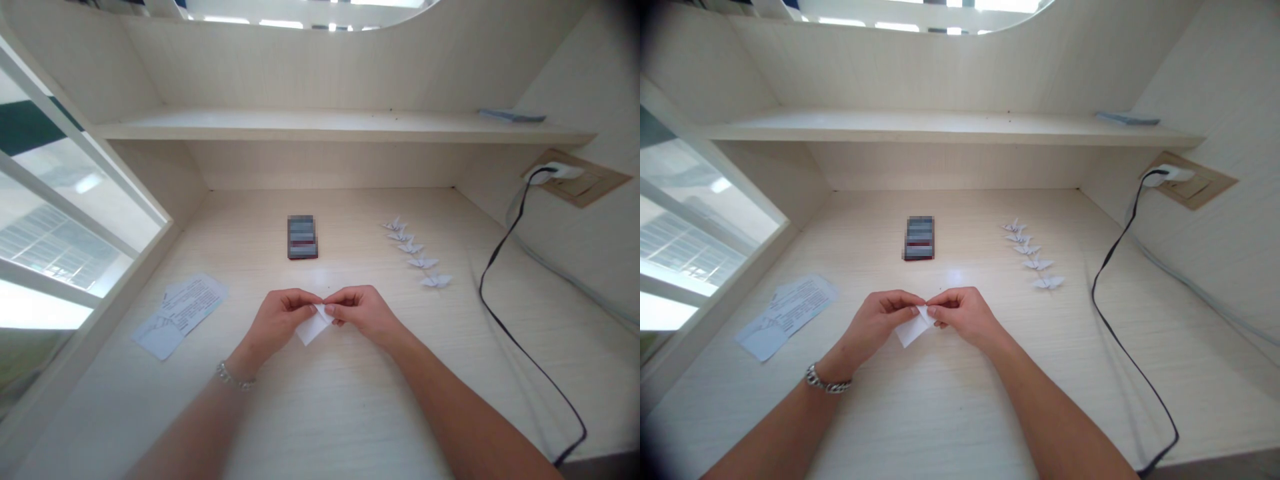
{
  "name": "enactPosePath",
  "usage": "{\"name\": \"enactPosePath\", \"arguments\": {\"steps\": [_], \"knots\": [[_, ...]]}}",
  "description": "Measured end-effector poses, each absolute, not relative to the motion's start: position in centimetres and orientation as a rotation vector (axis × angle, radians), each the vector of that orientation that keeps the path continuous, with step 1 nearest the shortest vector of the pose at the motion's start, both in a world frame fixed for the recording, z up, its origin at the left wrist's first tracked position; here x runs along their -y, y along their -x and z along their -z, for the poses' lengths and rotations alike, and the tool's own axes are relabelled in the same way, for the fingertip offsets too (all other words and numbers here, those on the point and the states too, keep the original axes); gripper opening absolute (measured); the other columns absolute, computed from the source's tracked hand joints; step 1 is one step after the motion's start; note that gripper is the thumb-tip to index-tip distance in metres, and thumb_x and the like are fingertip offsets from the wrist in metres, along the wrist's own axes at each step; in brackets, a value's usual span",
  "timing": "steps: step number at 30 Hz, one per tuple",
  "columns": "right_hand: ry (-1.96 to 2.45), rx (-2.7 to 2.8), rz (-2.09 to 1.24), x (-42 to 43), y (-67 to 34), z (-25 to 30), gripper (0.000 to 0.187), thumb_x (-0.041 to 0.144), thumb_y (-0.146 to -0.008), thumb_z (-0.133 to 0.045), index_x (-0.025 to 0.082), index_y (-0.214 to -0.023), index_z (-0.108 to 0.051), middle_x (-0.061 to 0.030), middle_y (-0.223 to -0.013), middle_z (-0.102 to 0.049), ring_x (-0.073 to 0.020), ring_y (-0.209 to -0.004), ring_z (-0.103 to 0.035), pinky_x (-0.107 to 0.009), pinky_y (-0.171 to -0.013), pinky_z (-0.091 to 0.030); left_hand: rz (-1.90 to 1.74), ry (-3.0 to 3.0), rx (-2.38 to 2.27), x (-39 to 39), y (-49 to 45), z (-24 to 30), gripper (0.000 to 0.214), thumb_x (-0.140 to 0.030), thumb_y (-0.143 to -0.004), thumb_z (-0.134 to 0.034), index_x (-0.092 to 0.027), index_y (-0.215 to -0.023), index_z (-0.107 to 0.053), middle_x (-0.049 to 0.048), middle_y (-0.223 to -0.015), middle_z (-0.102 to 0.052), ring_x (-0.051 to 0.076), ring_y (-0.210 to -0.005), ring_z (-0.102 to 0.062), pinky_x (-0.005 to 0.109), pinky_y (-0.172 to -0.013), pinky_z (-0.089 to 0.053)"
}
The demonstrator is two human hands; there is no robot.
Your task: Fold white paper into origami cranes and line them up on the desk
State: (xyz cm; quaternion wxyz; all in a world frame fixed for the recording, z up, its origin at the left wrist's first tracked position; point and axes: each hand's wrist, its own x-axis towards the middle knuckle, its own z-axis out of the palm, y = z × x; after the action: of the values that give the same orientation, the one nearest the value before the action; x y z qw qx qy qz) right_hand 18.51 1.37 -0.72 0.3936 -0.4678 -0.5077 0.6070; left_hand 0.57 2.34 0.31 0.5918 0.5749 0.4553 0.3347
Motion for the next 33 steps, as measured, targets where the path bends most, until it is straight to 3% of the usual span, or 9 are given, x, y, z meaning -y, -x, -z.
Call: {"name": "enactPosePath", "arguments": {"steps": [20,28,33], "knots": [[1.222,1.234,-1.577,-1.3,-18.2,0.7,0.021,0.030,-0.062,-0.070,0.013,-0.073,-0.068,-0.0024,-0.062,-0.063,-0.0106,-0.056,-0.056,-0.024,-0.053,-0.047,-0.804,-1.390,-1.042,-2.4,-0.5,0.0,0.016,-0.024,-0.070,-0.062,-0.015,-0.082,-0.067,0.0048,-0.079,-0.068,0.014,-0.068,-0.060,0.022,-0.060,-0.045],[1.267,1.191,-1.507,-1.1,-17.9,0.4,0.022,0.030,-0.061,-0.070,0.013,-0.075,-0.069,-0.0025,-0.061,-0.064,-0.0096,-0.053,-0.056,-0.023,-0.052,-0.047,-0.860,-1.210,-1.023,-2.5,-0.8,0.3,0.021,-0.022,-0.074,-0.057,-0.015,-0.093,-0.063,0.0037,-0.076,-0.067,0.012,-0.062,-0.058,0.021,-0.055,-0.043],[1.273,1.168,-1.505,-1.1,-17.4,0.8,0.023,0.032,-0.061,-0.071,0.014,-0.074,-0.069,-0.0029,-0.064,-0.065,-0.0110,-0.056,-0.058,-0.025,-0.054,-0.049,-0.839,-1.222,-1.061,-2.4,-1.0,0.2,0.025,-0.026,-0.069,-0.064,-0.013,-0.090,-0.062,0.0064,-0.079,-0.068,0.014,-0.069,-0.061,0.024,-0.062,-0.046]]}}
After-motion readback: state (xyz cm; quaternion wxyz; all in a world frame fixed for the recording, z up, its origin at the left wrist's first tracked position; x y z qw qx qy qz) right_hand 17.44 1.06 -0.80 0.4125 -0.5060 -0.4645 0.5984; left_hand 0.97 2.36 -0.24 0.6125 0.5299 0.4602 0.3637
